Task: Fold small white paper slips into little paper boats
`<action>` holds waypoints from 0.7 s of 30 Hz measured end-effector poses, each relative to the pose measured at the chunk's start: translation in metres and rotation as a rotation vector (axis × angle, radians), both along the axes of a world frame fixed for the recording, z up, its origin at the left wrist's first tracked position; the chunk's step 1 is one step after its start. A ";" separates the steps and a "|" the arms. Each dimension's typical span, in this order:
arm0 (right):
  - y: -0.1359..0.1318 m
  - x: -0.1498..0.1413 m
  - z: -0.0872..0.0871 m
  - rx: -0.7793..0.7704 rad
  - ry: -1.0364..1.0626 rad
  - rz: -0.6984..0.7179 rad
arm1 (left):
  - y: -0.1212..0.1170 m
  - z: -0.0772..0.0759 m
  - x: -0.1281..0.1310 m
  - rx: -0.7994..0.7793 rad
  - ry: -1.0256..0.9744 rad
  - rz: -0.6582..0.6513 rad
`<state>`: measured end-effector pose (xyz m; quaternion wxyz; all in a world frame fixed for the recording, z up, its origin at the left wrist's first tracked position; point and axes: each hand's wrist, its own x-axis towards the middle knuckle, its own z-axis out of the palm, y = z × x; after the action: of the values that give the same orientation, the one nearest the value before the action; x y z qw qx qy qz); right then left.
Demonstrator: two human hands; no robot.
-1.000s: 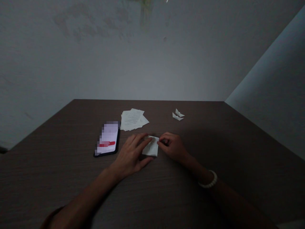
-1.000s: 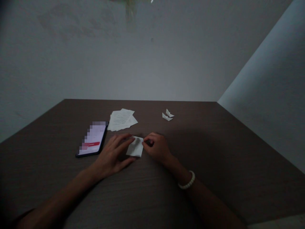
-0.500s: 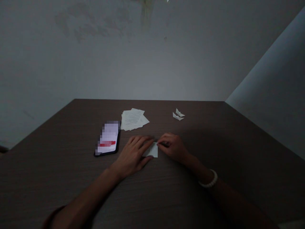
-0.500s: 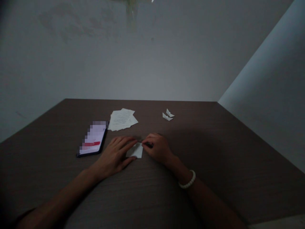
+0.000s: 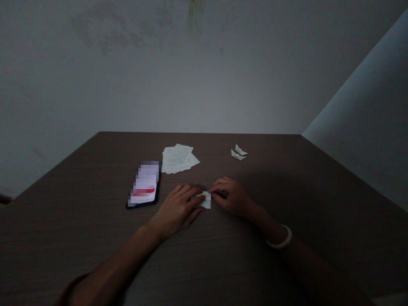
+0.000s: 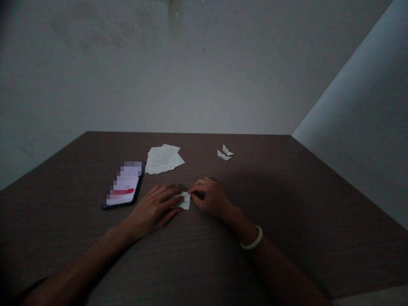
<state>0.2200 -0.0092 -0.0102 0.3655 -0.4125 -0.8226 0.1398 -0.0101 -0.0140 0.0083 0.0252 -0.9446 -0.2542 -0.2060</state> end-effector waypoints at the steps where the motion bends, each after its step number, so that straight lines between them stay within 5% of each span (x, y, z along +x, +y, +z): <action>1: 0.000 0.000 0.000 -0.002 0.001 0.006 | 0.000 0.000 0.000 -0.003 0.000 -0.004; 21: -0.001 -0.001 0.001 -0.028 0.013 0.042 | 0.001 -0.001 0.001 -0.033 -0.011 -0.039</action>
<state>0.2191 -0.0106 -0.0097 0.3619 -0.3992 -0.8268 0.1614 -0.0095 -0.0133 0.0077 0.0041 -0.9486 -0.2391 -0.2072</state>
